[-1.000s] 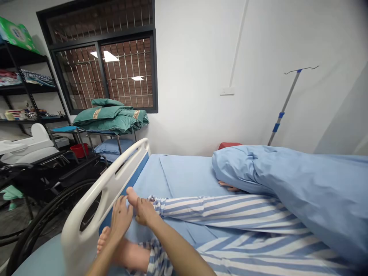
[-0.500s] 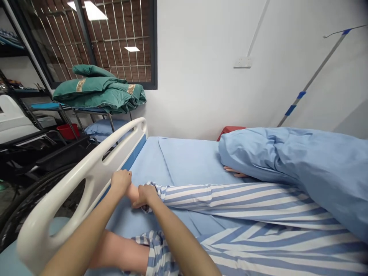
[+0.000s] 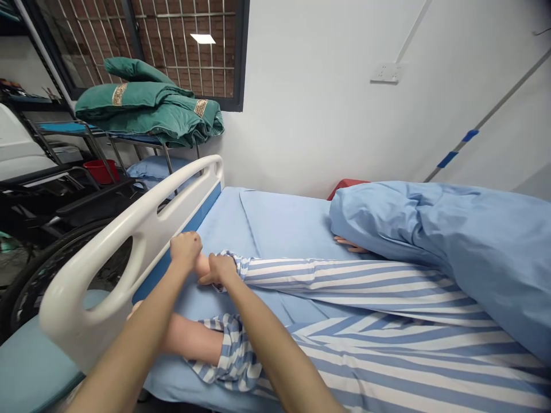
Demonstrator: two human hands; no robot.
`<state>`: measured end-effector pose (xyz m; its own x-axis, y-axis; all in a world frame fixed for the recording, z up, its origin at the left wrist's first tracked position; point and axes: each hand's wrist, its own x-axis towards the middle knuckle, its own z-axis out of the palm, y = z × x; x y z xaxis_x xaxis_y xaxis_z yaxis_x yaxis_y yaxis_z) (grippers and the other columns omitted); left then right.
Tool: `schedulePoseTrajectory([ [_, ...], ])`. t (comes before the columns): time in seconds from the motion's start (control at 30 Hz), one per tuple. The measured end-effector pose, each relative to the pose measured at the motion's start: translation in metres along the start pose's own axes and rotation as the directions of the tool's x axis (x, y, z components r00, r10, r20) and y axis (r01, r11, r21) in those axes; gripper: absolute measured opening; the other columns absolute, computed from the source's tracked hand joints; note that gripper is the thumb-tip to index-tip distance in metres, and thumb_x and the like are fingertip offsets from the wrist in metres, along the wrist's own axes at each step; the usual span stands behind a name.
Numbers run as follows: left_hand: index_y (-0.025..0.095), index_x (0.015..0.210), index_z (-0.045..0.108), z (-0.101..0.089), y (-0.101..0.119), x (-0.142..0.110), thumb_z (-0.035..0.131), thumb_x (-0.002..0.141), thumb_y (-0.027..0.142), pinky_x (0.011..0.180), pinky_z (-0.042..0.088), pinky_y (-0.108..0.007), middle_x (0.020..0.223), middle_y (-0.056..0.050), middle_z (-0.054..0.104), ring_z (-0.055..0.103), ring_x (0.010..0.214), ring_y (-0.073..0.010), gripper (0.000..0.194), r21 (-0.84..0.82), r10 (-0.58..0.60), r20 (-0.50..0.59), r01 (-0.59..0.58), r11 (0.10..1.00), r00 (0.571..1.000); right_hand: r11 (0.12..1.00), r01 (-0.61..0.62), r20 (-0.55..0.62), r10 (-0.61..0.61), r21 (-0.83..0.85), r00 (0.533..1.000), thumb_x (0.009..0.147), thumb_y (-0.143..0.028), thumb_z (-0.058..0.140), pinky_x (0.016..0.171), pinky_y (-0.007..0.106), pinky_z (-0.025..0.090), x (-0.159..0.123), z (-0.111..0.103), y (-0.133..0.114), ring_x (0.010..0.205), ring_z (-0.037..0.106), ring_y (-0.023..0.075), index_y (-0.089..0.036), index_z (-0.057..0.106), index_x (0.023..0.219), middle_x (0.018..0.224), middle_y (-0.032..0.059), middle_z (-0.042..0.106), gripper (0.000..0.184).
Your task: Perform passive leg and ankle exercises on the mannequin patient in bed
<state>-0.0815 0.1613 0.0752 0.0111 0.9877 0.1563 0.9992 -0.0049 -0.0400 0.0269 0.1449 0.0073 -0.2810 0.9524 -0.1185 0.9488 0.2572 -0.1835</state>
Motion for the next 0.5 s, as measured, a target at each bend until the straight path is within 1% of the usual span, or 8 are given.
schedulePoseTrajectory([
  [0.03, 0.008, 0.100, 0.064, 0.002, -0.002, -0.005, 0.022, 0.087, 0.021, 0.074, 0.043, -0.037, 0.097, -0.020, 0.065, 0.061, 0.092, -0.0274, 0.046, -0.025, -0.035, -0.073, 0.033, 0.999, 0.997, 1.000, 0.000, -0.002, 0.000, 0.001, 1.000, 0.053, -0.061, 0.067, 0.074, 0.036, 0.049, -0.001, 0.000, 0.000, 0.091, 0.063, 0.0272, -0.016, 0.051, 0.107, 0.101, 0.0142, 0.066, 0.073],
  [0.1, 0.010, 0.098, 0.064, 0.007, -0.005, -0.013, 0.019, 0.089, 0.026, 0.070, 0.044, -0.035, 0.097, -0.017, 0.065, 0.062, 0.086, -0.0261, 0.049, -0.069, -0.105, -0.199, 0.093, 0.993, 0.974, 1.000, -0.005, -0.001, 0.005, 0.005, 1.000, 0.053, -0.063, 0.065, 0.074, 0.036, 0.048, -0.002, 0.000, -0.001, 0.092, 0.063, 0.0275, -0.016, 0.051, 0.108, 0.100, 0.0139, 0.066, 0.074],
  [0.17, 0.013, 0.099, 0.063, 0.008, -0.008, -0.020, 0.017, 0.090, 0.029, 0.069, 0.044, -0.035, 0.099, -0.015, 0.065, 0.063, 0.084, -0.0255, 0.049, -0.098, -0.135, -0.225, 0.116, 0.988, 0.965, 1.000, -0.012, 0.007, 0.012, 0.009, 1.000, 0.052, -0.065, 0.065, 0.074, 0.036, 0.048, -0.003, 0.000, -0.002, 0.092, 0.063, 0.0280, -0.016, 0.051, 0.108, 0.100, 0.0140, 0.066, 0.076],
  [0.2, 0.013, 0.100, 0.062, 0.007, -0.010, -0.023, 0.017, 0.090, 0.030, 0.068, 0.044, -0.035, 0.098, -0.015, 0.065, 0.063, 0.084, -0.0257, 0.049, -0.092, -0.133, -0.213, 0.116, 0.989, 0.968, 1.000, -0.015, 0.009, 0.015, 0.010, 1.000, 0.052, -0.066, 0.065, 0.075, 0.036, 0.048, -0.003, 0.000, -0.002, 0.093, 0.063, 0.0283, -0.016, 0.051, 0.108, 0.101, 0.0142, 0.066, 0.077],
  [0.27, 0.011, 0.103, 0.061, 0.001, -0.013, -0.025, 0.018, 0.090, 0.030, 0.068, 0.044, -0.036, 0.095, -0.016, 0.066, 0.063, 0.083, -0.0268, 0.048, -0.040, -0.092, -0.158, 0.087, 0.995, 0.983, 1.000, -0.016, 0.011, 0.016, 0.016, 1.000, 0.051, -0.066, 0.065, 0.075, 0.036, 0.048, -0.003, -0.001, -0.003, 0.093, 0.063, 0.0285, -0.015, 0.051, 0.108, 0.101, 0.0144, 0.066, 0.078],
  [0.37, 0.007, 0.105, 0.060, -0.011, -0.017, -0.022, 0.022, 0.089, 0.025, 0.069, 0.043, -0.037, 0.093, -0.020, 0.065, 0.062, 0.086, -0.0274, 0.045, 0.074, 0.034, -0.043, -0.031, 0.997, 0.998, 1.000, -0.017, 0.010, 0.017, 0.026, 1.000, 0.050, -0.066, 0.065, 0.076, 0.037, 0.048, -0.004, -0.002, -0.003, 0.093, 0.063, 0.0290, -0.015, 0.051, 0.108, 0.101, 0.0146, 0.066, 0.079],
  [0.43, 0.007, 0.100, 0.063, -0.018, -0.016, -0.016, 0.026, 0.088, 0.020, 0.070, 0.042, -0.036, 0.094, -0.021, 0.066, 0.062, 0.088, -0.0266, 0.041, 0.140, 0.106, 0.049, -0.112, 0.984, 0.993, 0.999, -0.021, 0.010, 0.020, 0.033, 1.000, 0.050, -0.066, 0.066, 0.076, 0.037, 0.048, -0.005, -0.003, -0.003, 0.093, 0.063, 0.0293, -0.015, 0.051, 0.108, 0.101, 0.0148, 0.066, 0.079],
  [0.5, 0.006, 0.092, 0.067, -0.022, -0.012, -0.008, 0.031, 0.085, 0.016, 0.069, 0.042, -0.036, 0.092, -0.021, 0.066, 0.062, 0.085, -0.0259, 0.037, 0.179, 0.115, 0.113, -0.134, 0.975, 0.987, 0.999, -0.022, 0.005, 0.022, 0.036, 1.000, 0.050, -0.064, 0.066, 0.075, 0.037, 0.048, -0.006, -0.003, -0.003, 0.093, 0.063, 0.0288, -0.015, 0.051, 0.107, 0.101, 0.0149, 0.066, 0.077],
])
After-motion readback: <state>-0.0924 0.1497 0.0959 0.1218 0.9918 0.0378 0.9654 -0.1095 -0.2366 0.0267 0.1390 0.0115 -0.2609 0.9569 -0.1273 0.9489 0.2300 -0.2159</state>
